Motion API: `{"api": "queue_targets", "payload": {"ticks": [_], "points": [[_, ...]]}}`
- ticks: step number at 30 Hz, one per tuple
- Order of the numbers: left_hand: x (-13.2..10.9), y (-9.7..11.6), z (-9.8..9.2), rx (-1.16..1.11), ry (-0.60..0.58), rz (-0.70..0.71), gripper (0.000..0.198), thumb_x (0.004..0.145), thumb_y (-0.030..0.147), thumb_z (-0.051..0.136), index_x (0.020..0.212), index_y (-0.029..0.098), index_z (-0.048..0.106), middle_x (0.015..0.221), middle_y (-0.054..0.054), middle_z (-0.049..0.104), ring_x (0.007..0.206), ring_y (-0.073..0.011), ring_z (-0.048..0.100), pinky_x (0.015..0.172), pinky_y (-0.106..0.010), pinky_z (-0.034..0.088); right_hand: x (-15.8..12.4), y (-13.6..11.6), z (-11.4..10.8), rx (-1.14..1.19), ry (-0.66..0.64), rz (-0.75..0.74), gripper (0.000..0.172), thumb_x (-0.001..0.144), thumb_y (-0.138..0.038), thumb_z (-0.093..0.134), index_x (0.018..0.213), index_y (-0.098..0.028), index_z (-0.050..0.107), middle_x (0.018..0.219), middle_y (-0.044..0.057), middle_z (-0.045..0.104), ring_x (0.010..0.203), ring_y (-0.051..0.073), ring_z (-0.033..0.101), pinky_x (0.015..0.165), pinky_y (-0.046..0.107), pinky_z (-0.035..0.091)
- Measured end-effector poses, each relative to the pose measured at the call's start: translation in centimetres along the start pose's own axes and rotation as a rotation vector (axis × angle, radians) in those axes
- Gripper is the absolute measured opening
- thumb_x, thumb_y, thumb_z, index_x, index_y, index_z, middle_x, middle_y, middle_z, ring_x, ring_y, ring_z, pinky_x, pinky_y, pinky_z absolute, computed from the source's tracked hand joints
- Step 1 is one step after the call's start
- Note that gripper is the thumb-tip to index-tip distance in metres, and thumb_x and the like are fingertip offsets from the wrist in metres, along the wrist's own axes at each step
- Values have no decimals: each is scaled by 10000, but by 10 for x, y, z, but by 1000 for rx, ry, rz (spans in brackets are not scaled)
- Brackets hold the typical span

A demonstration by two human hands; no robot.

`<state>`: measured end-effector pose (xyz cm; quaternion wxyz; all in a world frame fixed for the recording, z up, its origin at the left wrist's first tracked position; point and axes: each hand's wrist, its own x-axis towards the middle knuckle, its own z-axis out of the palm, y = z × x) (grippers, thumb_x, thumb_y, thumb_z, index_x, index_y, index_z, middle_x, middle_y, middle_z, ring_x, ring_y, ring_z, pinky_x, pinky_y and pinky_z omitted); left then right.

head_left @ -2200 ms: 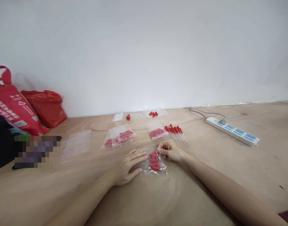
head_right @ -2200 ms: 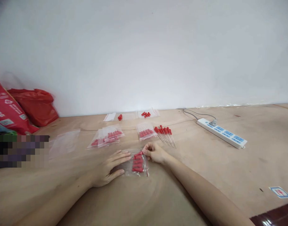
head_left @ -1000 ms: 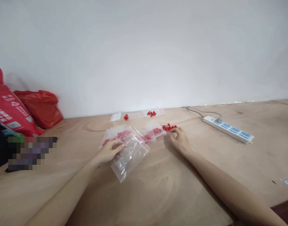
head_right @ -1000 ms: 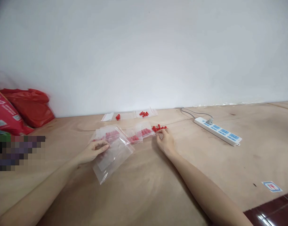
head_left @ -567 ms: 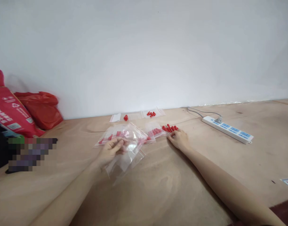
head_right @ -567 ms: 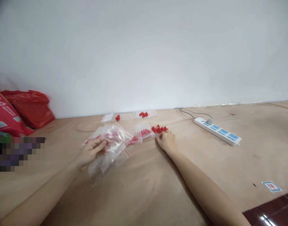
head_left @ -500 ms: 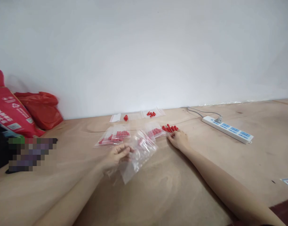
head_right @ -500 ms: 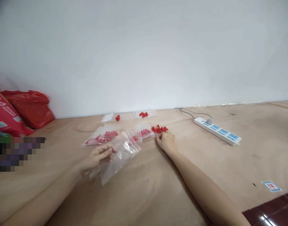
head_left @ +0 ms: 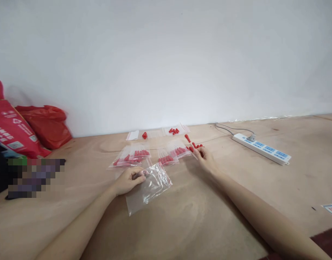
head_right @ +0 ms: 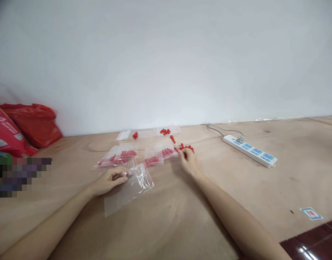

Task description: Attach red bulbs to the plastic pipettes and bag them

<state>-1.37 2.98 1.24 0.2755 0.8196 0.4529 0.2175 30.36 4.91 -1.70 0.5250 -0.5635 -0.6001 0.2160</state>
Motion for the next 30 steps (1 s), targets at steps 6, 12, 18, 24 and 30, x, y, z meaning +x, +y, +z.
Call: {"api": "queue_targets", "payload": {"ticks": [6,12,18,24,30], "points": [[-5,31,12,350,331,148,149,778,242,431,849,179,546,899,-68,589,913,-228,539,823,-386,424,-27,-23,33,609,-659,231,420,675,-608,536,642,-189,527,671,5,586,558,111,522,576,268,411],[-23,53,51,365,-45,275,291,816,280,479,1086,203,555,1182,-100,537,1078,-245,501,898,-405,419,-17,-22,67,835,-689,392,391,592,-526,666,638,-159,541,775,30,599,771,133,578,788,315,429],[-24,45,59,255,-240,343,445,849,356,461,1275,238,411,1360,-93,369,1261,-264,303,1008,-497,278,2,-25,89,830,-590,345,399,548,-531,684,593,-170,520,634,-16,540,677,121,545,688,283,425],[-25,52,59,248,-161,368,374,829,297,479,1195,222,503,1330,-98,404,1211,-270,373,970,-453,356,-7,-19,65,650,-434,213,376,646,-547,597,650,-174,556,439,-84,332,401,57,264,422,216,210],[-25,50,56,288,-15,325,286,787,300,524,1048,199,585,1105,-99,559,1014,-251,519,884,-426,422,-25,-7,21,644,-364,202,346,653,-483,625,766,-212,444,515,-88,399,389,51,282,400,206,209]]}}
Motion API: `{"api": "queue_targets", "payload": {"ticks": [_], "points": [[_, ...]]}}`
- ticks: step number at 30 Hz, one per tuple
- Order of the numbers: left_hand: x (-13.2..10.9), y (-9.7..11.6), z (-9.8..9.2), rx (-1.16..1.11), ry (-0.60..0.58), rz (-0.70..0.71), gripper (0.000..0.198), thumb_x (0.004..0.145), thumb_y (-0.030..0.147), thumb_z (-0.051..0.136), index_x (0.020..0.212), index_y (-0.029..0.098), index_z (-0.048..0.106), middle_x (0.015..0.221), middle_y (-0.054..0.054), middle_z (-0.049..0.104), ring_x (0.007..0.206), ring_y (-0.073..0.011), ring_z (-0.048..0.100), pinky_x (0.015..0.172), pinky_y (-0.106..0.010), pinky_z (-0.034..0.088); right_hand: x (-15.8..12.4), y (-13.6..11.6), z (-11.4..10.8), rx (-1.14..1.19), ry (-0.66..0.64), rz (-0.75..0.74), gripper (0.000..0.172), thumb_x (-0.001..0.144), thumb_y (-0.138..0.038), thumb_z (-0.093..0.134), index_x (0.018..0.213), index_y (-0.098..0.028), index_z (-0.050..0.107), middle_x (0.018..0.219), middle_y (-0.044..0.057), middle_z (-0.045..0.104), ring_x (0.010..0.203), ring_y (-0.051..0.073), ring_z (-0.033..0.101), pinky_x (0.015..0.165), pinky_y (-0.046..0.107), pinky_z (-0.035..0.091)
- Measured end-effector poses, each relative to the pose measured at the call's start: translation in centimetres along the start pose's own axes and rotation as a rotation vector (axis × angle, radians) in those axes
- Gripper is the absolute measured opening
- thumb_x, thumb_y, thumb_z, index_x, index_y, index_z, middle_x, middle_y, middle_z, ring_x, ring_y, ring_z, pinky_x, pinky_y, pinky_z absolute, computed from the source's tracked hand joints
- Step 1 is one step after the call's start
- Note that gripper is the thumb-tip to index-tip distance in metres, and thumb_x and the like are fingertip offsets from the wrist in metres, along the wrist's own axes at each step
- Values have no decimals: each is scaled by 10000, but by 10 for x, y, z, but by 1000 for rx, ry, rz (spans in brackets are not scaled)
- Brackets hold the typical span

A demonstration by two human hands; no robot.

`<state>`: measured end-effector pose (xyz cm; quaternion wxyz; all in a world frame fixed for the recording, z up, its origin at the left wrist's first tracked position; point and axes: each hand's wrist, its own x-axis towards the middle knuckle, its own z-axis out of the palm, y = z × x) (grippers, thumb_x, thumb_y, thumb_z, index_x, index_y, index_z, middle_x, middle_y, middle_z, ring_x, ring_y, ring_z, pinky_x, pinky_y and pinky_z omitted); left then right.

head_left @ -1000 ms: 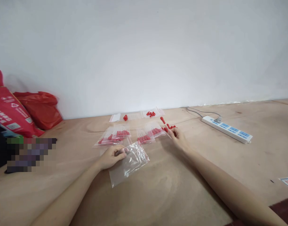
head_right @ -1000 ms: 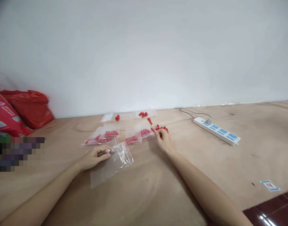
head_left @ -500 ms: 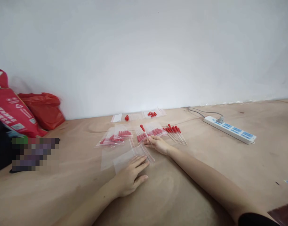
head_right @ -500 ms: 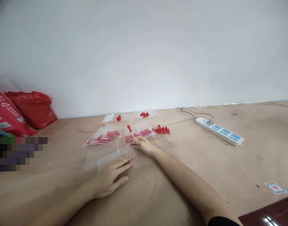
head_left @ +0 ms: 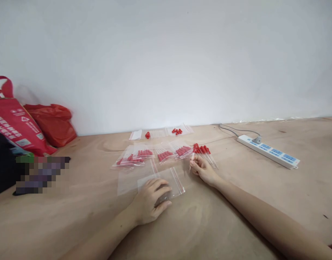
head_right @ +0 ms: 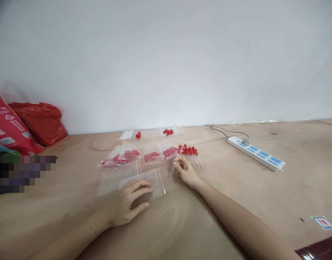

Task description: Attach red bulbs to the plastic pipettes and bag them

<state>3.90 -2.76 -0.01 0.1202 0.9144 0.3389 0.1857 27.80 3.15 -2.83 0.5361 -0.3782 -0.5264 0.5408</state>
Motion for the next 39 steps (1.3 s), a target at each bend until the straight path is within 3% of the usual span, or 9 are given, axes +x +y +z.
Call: {"api": "queue_targets", "payload": {"ticks": [5,12,22,27,31,35,39], "points": [[1,-5,-5,-73,-120,22,385,822,310,494,1199,231,494,1238,-83,512,1164,-250,438,976,-441,357,-11,-8,-4,68,60,47,512,610,-345,687,977,-256,342,666,-53,570,453,92,469,436,227,351],[2,-5,-5,-97,-181,8,406,839,309,474,1235,225,459,1296,-77,461,1218,-234,382,1015,-454,306,-9,-4,3,197,76,132,358,729,-498,553,865,-234,353,684,-17,623,529,121,584,499,255,453],[3,-5,-6,-82,-194,11,404,839,311,473,1233,221,461,1296,-78,460,1216,-239,385,1014,-454,309,-14,-4,14,294,-80,268,349,682,-494,610,712,-167,493,734,37,633,613,133,618,602,275,491],[1,-7,-3,-51,-180,25,383,842,302,468,1216,224,478,1302,-87,440,1223,-245,360,997,-452,327,-13,-2,12,157,56,180,420,603,-442,693,834,-175,465,564,-52,539,474,92,543,473,217,434],[1,-6,-3,12,-105,24,306,819,285,499,1113,247,574,1225,-101,453,1151,-259,403,949,-449,362,-13,1,12,41,163,70,584,521,-387,755,909,-227,349,655,-69,548,464,97,538,459,234,431],[4,-3,-7,39,-128,31,307,823,285,500,1123,286,564,1141,-82,496,1051,-235,471,930,-452,370,-13,4,8,-45,38,35,447,598,-467,682,835,-211,403,638,-60,517,522,93,533,545,260,446],[4,-4,-11,23,-192,50,399,833,280,487,1230,296,454,1212,-67,490,1132,-234,440,1015,-503,238,-10,3,-6,-249,-110,71,409,637,-502,631,858,-170,540,648,-22,537,596,109,528,623,284,439]]}}
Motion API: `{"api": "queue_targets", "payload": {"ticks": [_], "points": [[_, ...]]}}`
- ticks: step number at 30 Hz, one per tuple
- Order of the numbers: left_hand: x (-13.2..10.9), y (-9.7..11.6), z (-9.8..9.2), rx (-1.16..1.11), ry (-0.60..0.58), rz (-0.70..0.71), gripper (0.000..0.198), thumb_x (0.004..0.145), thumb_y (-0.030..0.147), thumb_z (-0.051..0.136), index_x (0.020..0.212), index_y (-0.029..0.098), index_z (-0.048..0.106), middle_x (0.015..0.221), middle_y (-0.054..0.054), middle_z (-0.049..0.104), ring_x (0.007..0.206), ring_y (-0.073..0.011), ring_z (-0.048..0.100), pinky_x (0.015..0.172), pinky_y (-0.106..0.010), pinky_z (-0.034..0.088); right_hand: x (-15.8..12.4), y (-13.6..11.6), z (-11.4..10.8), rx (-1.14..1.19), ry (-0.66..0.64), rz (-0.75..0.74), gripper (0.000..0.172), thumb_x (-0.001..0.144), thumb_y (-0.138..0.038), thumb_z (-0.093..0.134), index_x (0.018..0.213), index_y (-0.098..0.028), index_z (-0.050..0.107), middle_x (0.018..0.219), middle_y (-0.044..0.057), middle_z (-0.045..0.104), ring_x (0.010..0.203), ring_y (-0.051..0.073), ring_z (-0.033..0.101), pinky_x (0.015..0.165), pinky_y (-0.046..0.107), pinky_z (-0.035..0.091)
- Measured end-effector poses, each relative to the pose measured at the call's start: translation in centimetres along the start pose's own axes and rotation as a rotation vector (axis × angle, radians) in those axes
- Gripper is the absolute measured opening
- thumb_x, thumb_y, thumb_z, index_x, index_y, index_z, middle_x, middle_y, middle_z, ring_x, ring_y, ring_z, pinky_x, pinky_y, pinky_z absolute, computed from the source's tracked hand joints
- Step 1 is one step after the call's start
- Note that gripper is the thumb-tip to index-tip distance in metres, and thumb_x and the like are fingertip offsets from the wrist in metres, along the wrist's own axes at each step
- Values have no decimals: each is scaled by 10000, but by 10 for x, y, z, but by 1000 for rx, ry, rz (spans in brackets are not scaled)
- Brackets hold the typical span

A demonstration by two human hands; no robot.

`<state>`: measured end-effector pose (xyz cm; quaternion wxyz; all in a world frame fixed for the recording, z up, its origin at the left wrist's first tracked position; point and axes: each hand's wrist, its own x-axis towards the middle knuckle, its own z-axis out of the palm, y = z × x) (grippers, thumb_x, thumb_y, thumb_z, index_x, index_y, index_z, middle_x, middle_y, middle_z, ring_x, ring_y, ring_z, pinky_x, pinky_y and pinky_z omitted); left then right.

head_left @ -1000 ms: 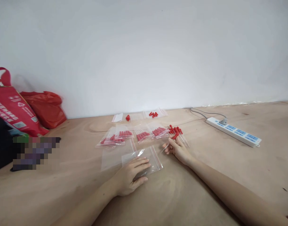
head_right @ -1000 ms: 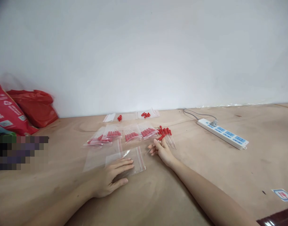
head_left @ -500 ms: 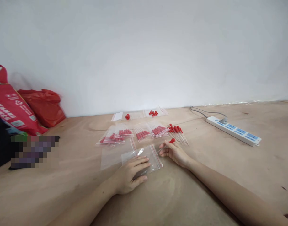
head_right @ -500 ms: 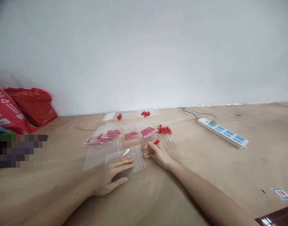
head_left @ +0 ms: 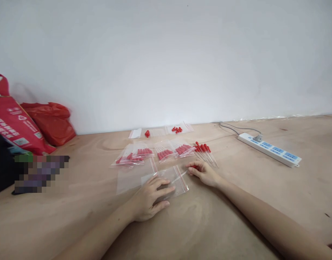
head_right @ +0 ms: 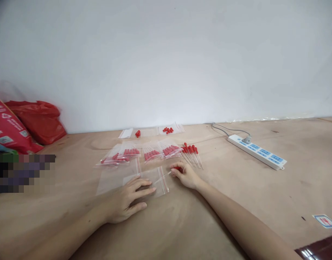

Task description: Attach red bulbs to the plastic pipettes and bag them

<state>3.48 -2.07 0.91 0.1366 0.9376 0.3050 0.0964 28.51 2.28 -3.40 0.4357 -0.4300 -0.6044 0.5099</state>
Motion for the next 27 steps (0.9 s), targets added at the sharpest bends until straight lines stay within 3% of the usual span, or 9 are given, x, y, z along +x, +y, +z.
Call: {"api": "queue_targets", "payload": {"ticks": [3,6,11,16,22,27], "points": [[-2,-3,-2,-32,-48,11,456,846,292,467,1290,286,362,1302,-60,435,1223,-234,358,1040,-518,167,-1,-2,-9,-101,-18,-23,402,612,-449,676,881,-170,569,698,-12,555,622,108,521,626,269,424],[-2,-5,-2,-23,-96,30,406,864,318,440,1267,297,394,1365,-42,366,1290,-243,240,1044,-533,123,-3,-10,-11,-175,-43,-62,317,593,-396,707,759,-169,561,636,-32,528,581,90,481,566,228,392],[-1,-8,0,17,-116,56,388,874,367,426,1261,350,401,1408,-21,285,1309,-264,174,1037,-553,101,-8,-24,-7,-391,-200,-70,186,664,-336,655,673,-160,597,560,-34,499,487,66,393,462,196,316],[-1,-7,0,22,-87,59,397,869,358,443,1263,364,392,1429,-30,223,1305,-289,172,1022,-575,103,-12,-23,-3,-317,-232,-74,210,703,-320,610,834,-156,593,553,-29,517,481,73,443,451,187,325],[-1,-5,-2,27,-92,70,400,873,364,437,1268,367,380,1429,-36,220,1308,-283,164,1013,-587,119,-13,-15,10,-219,-197,-34,215,680,-345,640,794,-188,547,411,-98,383,336,45,319,352,170,231],[0,-4,-2,-4,-81,73,390,860,347,467,1244,385,408,1420,-16,252,1300,-279,197,1014,-581,135,-11,-12,18,-234,-266,-51,169,719,-325,602,793,-197,520,414,-93,396,347,56,354,348,167,234]]}}
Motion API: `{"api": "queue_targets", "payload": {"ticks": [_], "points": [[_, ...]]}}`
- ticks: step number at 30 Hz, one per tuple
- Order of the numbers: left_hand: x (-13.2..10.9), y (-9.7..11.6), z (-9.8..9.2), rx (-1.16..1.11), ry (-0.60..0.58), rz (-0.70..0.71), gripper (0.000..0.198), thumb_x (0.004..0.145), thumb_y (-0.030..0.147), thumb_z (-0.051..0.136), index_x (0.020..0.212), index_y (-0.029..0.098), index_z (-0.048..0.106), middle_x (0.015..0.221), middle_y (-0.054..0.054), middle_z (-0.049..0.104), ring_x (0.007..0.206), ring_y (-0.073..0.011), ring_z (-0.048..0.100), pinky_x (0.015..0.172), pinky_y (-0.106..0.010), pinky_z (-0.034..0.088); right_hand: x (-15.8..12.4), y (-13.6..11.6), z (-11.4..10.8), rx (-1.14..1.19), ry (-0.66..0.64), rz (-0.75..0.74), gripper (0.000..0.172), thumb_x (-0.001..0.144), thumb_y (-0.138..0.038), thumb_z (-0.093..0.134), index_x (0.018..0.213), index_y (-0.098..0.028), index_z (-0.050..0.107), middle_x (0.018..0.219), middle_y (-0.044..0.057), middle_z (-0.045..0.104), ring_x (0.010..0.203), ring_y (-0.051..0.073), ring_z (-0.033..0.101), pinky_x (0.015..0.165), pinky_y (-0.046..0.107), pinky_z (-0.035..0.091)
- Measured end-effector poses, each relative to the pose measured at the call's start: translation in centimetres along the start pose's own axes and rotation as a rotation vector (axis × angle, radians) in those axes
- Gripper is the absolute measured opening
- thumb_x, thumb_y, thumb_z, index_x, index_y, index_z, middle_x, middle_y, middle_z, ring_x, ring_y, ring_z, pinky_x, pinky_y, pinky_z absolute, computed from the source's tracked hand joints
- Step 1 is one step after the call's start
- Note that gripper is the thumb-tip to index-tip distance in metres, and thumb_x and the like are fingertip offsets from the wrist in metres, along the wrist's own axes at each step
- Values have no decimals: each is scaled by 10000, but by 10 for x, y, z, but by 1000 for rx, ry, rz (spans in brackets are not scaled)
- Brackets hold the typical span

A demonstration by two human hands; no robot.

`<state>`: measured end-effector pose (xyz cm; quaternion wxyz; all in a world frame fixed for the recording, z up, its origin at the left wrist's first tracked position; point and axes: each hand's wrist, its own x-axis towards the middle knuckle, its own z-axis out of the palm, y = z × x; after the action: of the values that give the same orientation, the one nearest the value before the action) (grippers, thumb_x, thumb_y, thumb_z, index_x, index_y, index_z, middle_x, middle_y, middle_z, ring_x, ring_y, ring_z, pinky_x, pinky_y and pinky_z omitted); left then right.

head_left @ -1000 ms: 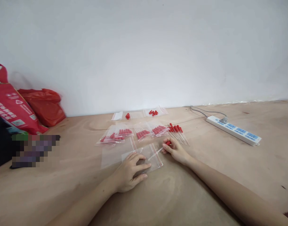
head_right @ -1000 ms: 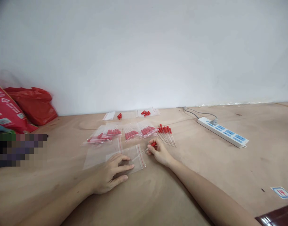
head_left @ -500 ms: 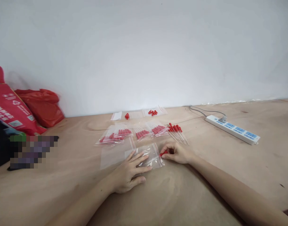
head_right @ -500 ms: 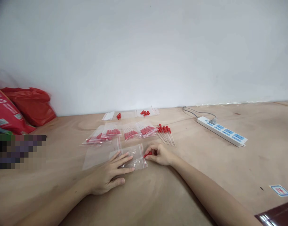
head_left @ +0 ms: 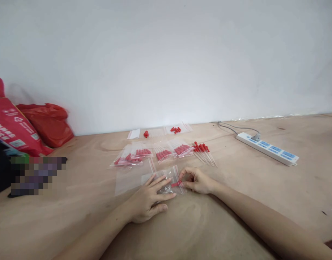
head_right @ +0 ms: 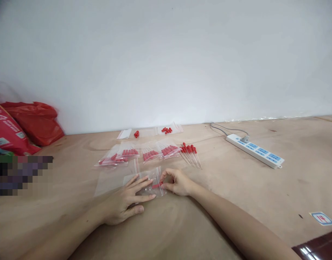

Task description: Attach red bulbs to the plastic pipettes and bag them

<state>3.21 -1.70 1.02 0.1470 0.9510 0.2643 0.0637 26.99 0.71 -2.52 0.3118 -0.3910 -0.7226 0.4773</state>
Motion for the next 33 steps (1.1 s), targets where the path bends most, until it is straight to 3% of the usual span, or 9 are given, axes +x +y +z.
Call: {"api": "queue_targets", "payload": {"ticks": [4,10,14,17,19,24,29,33], "points": [[0,1,1,18,7,6,397,853,328,477,1242,377,416,1414,-26,272,1294,-286,214,1012,-576,157,1,0,-1,-51,5,-64,142,731,-275,588,784,-193,485,489,-74,454,427,68,406,409,177,277],[-9,-5,5,-61,336,-157,269,814,221,466,1075,196,525,1126,-89,564,1056,-213,516,906,-391,420,1,0,-4,-123,26,-66,143,720,-252,594,775,-193,476,459,-96,346,417,65,312,405,185,224],[-11,-8,5,-100,295,-165,262,796,226,489,1050,190,545,1071,-74,609,1015,-206,549,870,-360,455,3,3,-2,13,61,-16,228,685,-332,638,745,-192,468,463,-99,338,414,57,290,402,181,212],[-9,-8,4,-107,281,-162,291,804,239,484,1086,198,546,1100,-71,606,1040,-210,539,888,-369,447,6,4,3,152,74,-22,296,650,-377,662,728,-189,446,566,-65,460,464,56,367,435,177,274],[-8,-8,4,-110,273,-160,304,804,240,483,1099,198,547,1111,-74,604,1047,-213,537,894,-377,443,6,3,6,152,50,-49,275,663,-363,649,732,-187,450,640,-42,510,510,63,412,463,181,302],[-8,-10,5,-108,250,-139,313,807,232,477,1111,201,548,1119,-74,602,1061,-213,528,907,-388,433,5,-4,13,69,9,-78,210,703,-322,618,715,-190,455,540,-69,432,474,59,363,451,184,275],[-8,-13,8,-72,360,-120,278,823,241,471,1087,208,552,1108,-70,593,1048,-199,530,912,-371,427,8,2,8,236,56,-18,358,610,-418,685,668,-191,414,565,-66,461,494,64,416,475,195,324],[-6,-13,10,-89,384,-162,190,822,235,465,969,195,577,1044,-67,599,943,-178,574,820,-320,471,10,11,-3,253,110,-33,345,618,-406,679,700,-188,424,608,-50,508,541,73,462,530,211,355]]}}
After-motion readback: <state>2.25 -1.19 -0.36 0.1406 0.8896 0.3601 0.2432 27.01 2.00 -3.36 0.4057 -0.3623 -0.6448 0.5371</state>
